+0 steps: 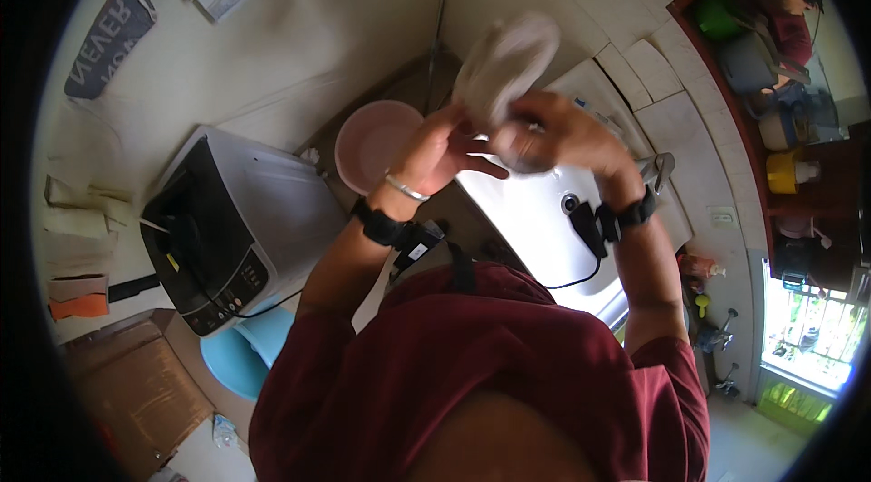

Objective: The person wrings out a cloth in a washbasin, wipes the surface of a sink and the surrounding counter, and then cleans a mirror with the cloth while holding a cup and toothbrush.

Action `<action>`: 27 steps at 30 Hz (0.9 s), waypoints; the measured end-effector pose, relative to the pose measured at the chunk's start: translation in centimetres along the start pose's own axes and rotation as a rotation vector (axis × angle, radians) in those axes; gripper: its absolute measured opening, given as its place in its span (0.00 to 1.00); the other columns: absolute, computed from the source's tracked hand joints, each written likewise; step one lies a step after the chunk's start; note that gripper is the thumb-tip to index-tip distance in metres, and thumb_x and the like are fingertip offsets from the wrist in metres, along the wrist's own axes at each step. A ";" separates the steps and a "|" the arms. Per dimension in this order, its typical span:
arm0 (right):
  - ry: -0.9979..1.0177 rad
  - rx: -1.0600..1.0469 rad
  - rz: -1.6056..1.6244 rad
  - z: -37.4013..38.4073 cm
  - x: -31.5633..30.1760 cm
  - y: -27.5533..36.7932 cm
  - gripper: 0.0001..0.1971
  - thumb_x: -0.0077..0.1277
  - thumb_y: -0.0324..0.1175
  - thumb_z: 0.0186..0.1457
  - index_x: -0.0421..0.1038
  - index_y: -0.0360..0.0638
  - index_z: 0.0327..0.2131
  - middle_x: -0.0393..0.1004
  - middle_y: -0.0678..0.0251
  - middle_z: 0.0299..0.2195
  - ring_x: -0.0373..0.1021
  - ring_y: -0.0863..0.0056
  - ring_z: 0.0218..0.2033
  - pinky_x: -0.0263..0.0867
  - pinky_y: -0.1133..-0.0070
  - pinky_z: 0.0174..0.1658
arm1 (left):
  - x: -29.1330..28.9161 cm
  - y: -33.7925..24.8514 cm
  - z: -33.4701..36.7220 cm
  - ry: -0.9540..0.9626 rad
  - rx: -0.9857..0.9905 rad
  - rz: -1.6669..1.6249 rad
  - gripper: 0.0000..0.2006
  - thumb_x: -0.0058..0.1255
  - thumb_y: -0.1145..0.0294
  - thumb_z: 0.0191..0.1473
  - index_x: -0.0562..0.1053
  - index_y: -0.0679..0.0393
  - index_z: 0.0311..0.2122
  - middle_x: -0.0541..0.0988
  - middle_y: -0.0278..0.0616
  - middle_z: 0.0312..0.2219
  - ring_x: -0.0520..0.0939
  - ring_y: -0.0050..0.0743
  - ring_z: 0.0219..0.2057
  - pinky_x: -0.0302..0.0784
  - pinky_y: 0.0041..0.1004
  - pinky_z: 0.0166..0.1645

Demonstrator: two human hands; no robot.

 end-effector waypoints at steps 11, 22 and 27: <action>-0.598 0.277 -0.440 -12.1 3.7 -2.4 0.16 0.61 0.27 0.50 0.74 0.35 0.44 0.75 0.56 0.35 0.74 0.63 0.34 0.69 0.73 0.37 | 0.9 -4.0 2.4 -0.207 1.014 2.227 0.24 0.57 0.60 0.39 0.75 0.56 0.46 0.75 0.48 0.44 0.76 0.54 0.43 0.75 0.43 0.47; -0.490 0.802 -0.525 -32.3 -0.1 2.9 0.22 0.63 0.28 0.47 0.72 0.35 0.47 0.77 0.53 0.37 0.76 0.62 0.34 0.70 0.70 0.38 | 6.5 -29.5 7.3 0.231 0.662 0.370 0.23 0.42 0.54 0.63 0.64 0.53 0.59 0.70 0.39 0.56 0.71 0.38 0.55 0.66 0.38 0.61; -0.720 0.636 -0.638 -32.0 -3.9 7.1 0.22 0.60 0.23 0.47 0.71 0.34 0.48 0.76 0.51 0.39 0.74 0.56 0.38 0.69 0.70 0.42 | 16.3 -31.2 12.5 0.322 0.759 0.541 0.22 0.42 0.55 0.62 0.65 0.54 0.57 0.71 0.39 0.53 0.71 0.37 0.53 0.67 0.37 0.59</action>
Point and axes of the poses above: each hand's wrist, its own z-axis towards the middle knuckle, its own x-axis out of the palm, y = z × x, the point moved 3 cm from there along z, towards the middle knuckle
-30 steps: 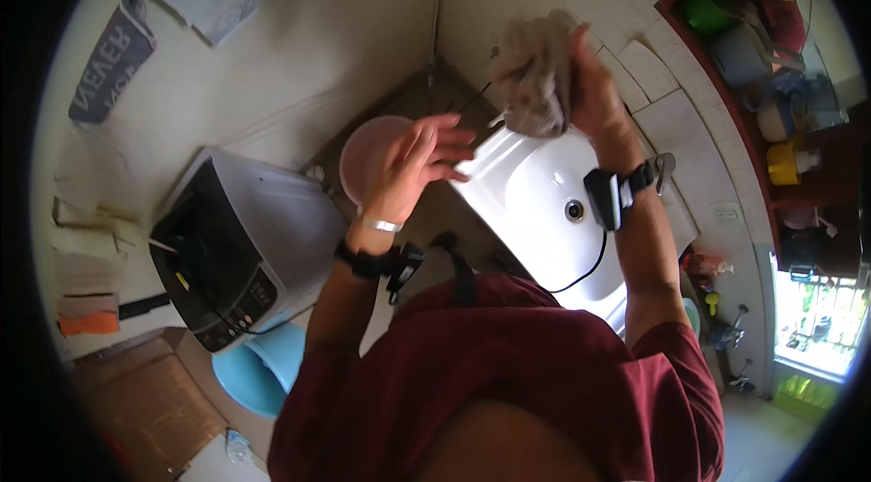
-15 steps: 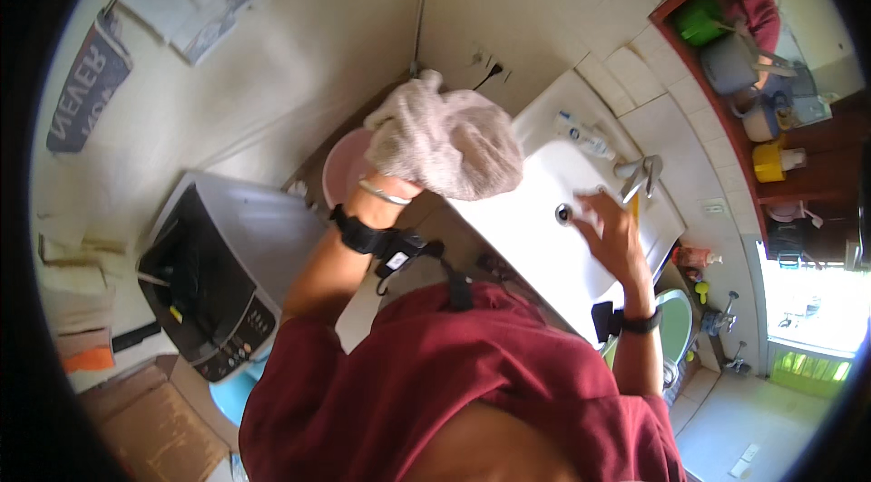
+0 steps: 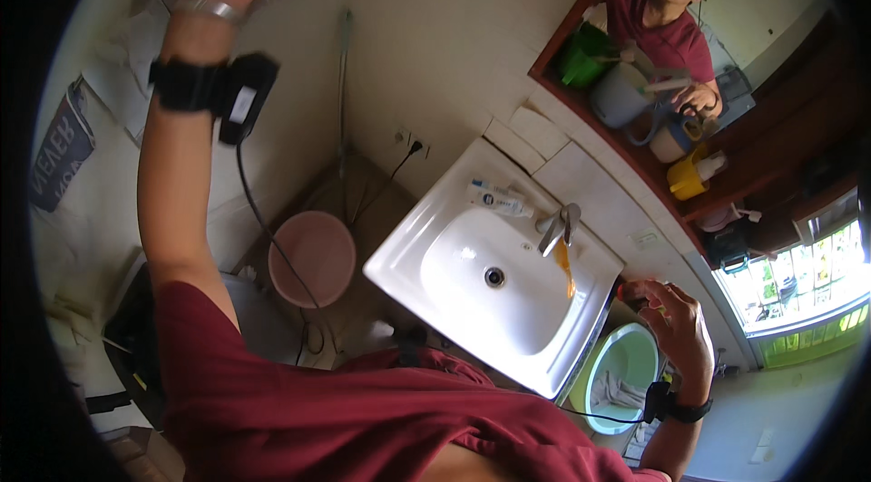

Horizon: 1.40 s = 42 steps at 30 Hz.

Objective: The person wrings out a cloth in a washbasin, wipes the surface of a sink and the surrounding counter, and then cleans a mirror with the cloth while holding a cup and toothbrush.

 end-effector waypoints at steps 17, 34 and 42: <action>-0.129 0.225 -0.218 6.2 -4.5 3.8 0.16 0.60 0.26 0.48 0.75 0.34 0.43 0.77 0.54 0.34 0.76 0.61 0.33 0.72 0.71 0.35 | 23.6 15.9 26.4 0.441 0.353 0.229 0.17 0.44 0.59 0.59 0.68 0.55 0.51 0.73 0.39 0.46 0.74 0.35 0.47 0.69 0.35 0.51; -0.107 0.428 -0.151 11.4 -0.1 3.9 0.15 0.61 0.26 0.50 0.75 0.35 0.43 0.79 0.54 0.37 0.76 0.57 0.36 0.72 0.70 0.40 | 24.4 41.0 9.3 0.751 0.063 0.063 0.13 0.46 0.62 0.56 0.71 0.55 0.45 0.75 0.39 0.39 0.76 0.32 0.41 0.72 0.33 0.44; -0.052 0.342 -0.045 12.0 3.9 1.1 0.14 0.60 0.29 0.52 0.75 0.36 0.43 0.79 0.54 0.38 0.75 0.58 0.36 0.70 0.70 0.41 | 19.0 42.8 1.3 0.672 -0.033 0.028 0.11 0.47 0.64 0.55 0.72 0.56 0.42 0.76 0.39 0.36 0.77 0.31 0.38 0.73 0.31 0.40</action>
Point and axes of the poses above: each hand's wrist, its own z-axis towards the middle knuckle, its own x-axis out of the palm, y = z × x, the point moved 3 cm from there along z, towards the middle knuckle
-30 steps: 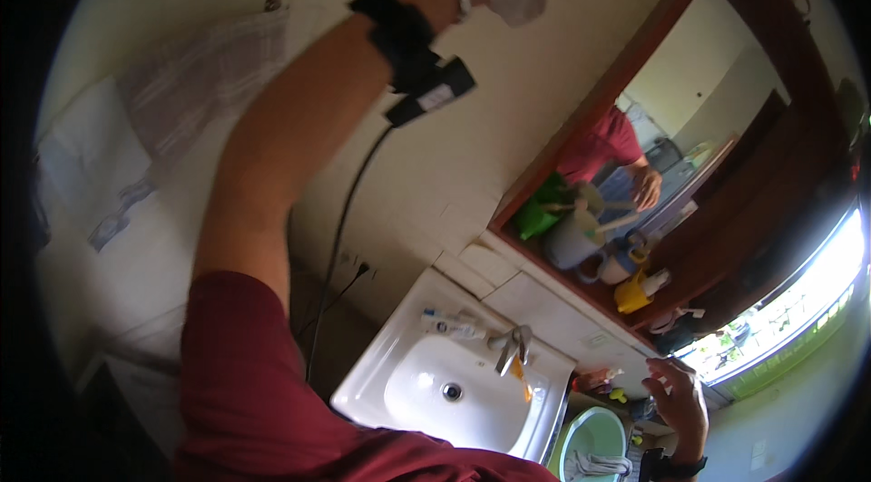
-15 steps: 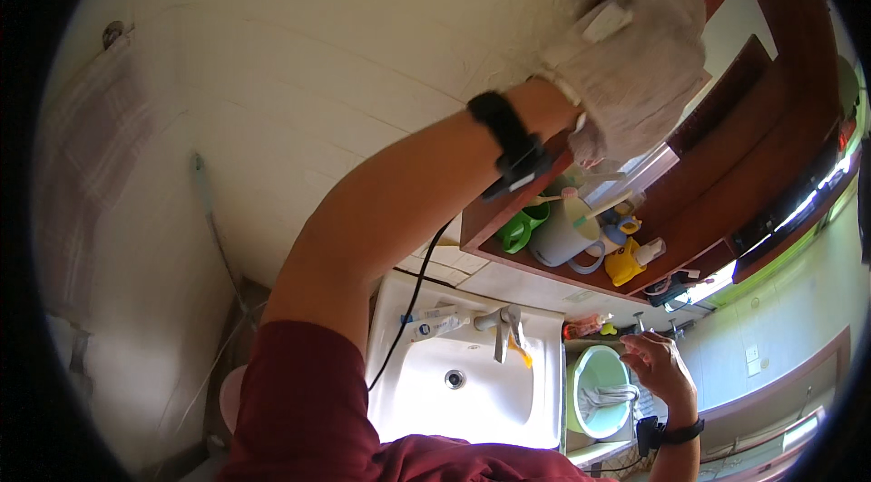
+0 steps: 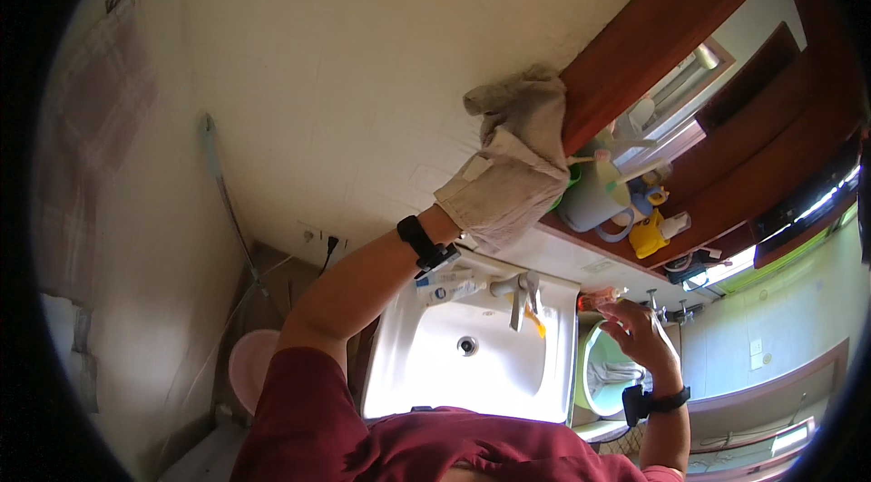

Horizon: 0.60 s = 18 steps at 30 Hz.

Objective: The person wrings out a cloth in a washbasin, wipes the surface of a sink and the surrounding counter, and then cleans a mirror with the cloth while holding a cup and toothbrush.

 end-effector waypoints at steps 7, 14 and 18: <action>-0.001 -0.136 -0.029 0.6 1.6 0.1 0.14 0.59 0.26 0.52 0.74 0.35 0.43 0.77 0.56 0.33 0.75 0.62 0.33 0.70 0.71 0.38 | 2.3 3.9 -7.6 0.188 0.069 0.818 0.13 0.48 0.63 0.53 0.72 0.57 0.42 0.77 0.40 0.35 0.77 0.31 0.37 0.74 0.32 0.39; -0.031 -0.054 0.068 -1.3 2.9 -0.3 0.13 0.59 0.24 0.51 0.74 0.35 0.42 0.76 0.56 0.31 0.75 0.62 0.32 0.69 0.71 0.35 | 5.4 -2.2 -8.4 0.161 -0.101 1.217 0.18 0.52 0.57 0.57 0.68 0.56 0.48 0.72 0.39 0.40 0.73 0.29 0.44 0.71 0.29 0.46; -0.037 -0.031 0.118 -3.5 4.3 -1.7 0.12 0.59 0.24 0.50 0.75 0.34 0.40 0.75 0.55 0.30 0.74 0.60 0.31 0.69 0.71 0.34 | 7.3 -2.1 -6.1 0.001 -0.129 1.094 0.21 0.53 0.56 0.55 0.67 0.56 0.50 0.72 0.40 0.42 0.72 0.32 0.46 0.69 0.31 0.49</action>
Point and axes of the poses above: each hand's wrist, its own z-axis towards the middle knuckle, its own x-axis out of the palm, y = z × x, the point moved 3 cm from there along z, towards the middle knuckle
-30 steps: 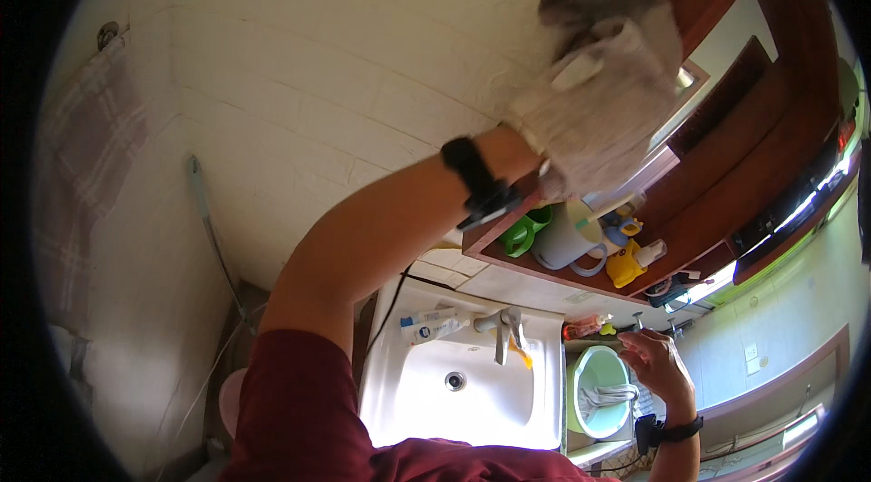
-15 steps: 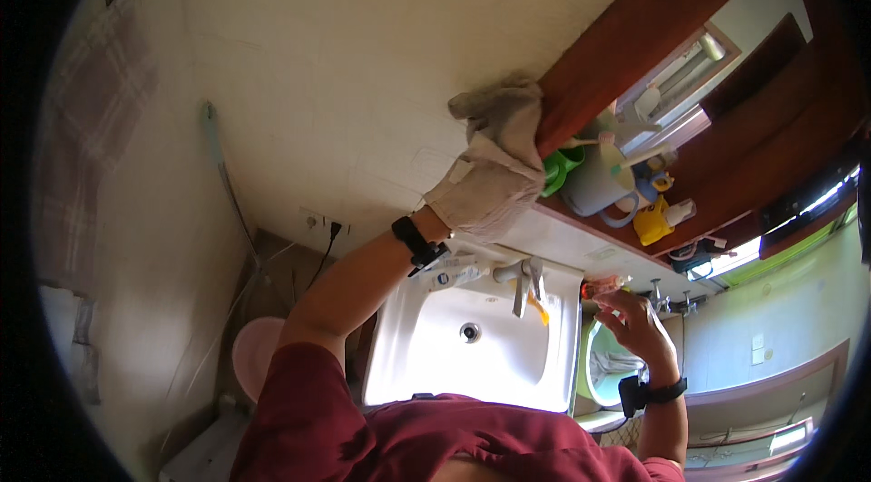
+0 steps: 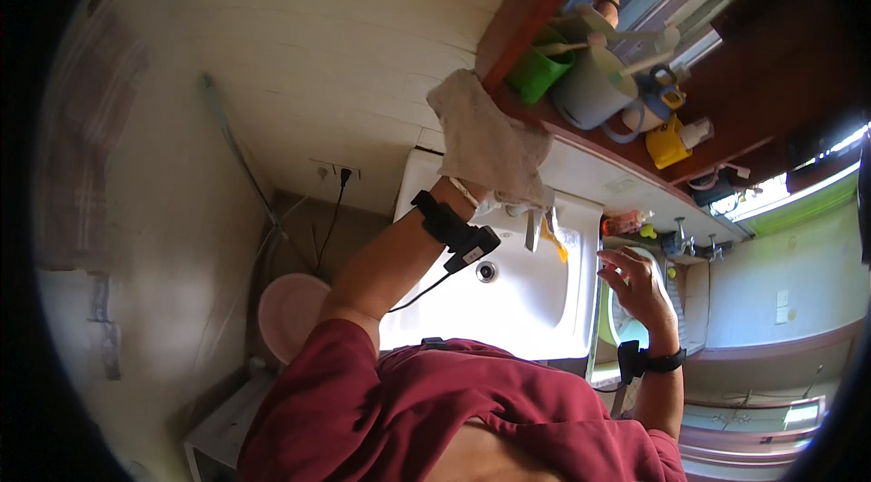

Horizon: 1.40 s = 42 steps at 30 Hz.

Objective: The person wrings out a cloth in a washbasin, wipes the surface of a sink and the surrounding counter, and then cleans a mirror with the cloth while holding a cup and toothbrush.

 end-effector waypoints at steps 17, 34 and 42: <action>-0.696 -0.561 -0.516 12.2 -5.5 9.4 0.23 0.58 0.27 0.49 0.72 0.51 0.51 0.72 0.58 0.45 0.69 0.60 0.44 0.64 0.64 0.45 | -2.5 -1.8 -9.2 0.101 0.019 -0.010 0.33 0.58 0.51 0.50 0.64 0.55 0.58 0.69 0.43 0.53 0.67 0.42 0.56 0.64 0.40 0.58; -0.445 -0.377 -0.484 21.0 -4.0 10.9 0.12 0.59 0.37 0.48 0.81 0.59 0.39 0.79 0.63 0.30 0.76 0.64 0.34 0.69 0.66 0.35 | -11.3 5.4 -17.5 0.022 -0.215 0.020 0.33 0.53 0.47 0.55 0.62 0.53 0.61 0.65 0.46 0.58 0.63 0.44 0.59 0.57 0.43 0.64; -0.479 -0.389 -0.401 15.1 -6.1 10.2 0.06 0.57 0.32 0.48 0.81 0.49 0.31 0.76 0.58 0.26 0.75 0.58 0.32 0.70 0.63 0.36 | -12.9 0.1 -7.4 -0.092 0.011 -0.091 0.34 0.56 0.48 0.54 0.63 0.54 0.61 0.63 0.52 0.59 0.60 0.47 0.62 0.52 0.44 0.66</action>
Point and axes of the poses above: each hand's wrist, its own z-axis towards the middle knuckle, its own x-axis out of the palm, y = z × x, the point moved 3 cm from there along z, towards the middle knuckle
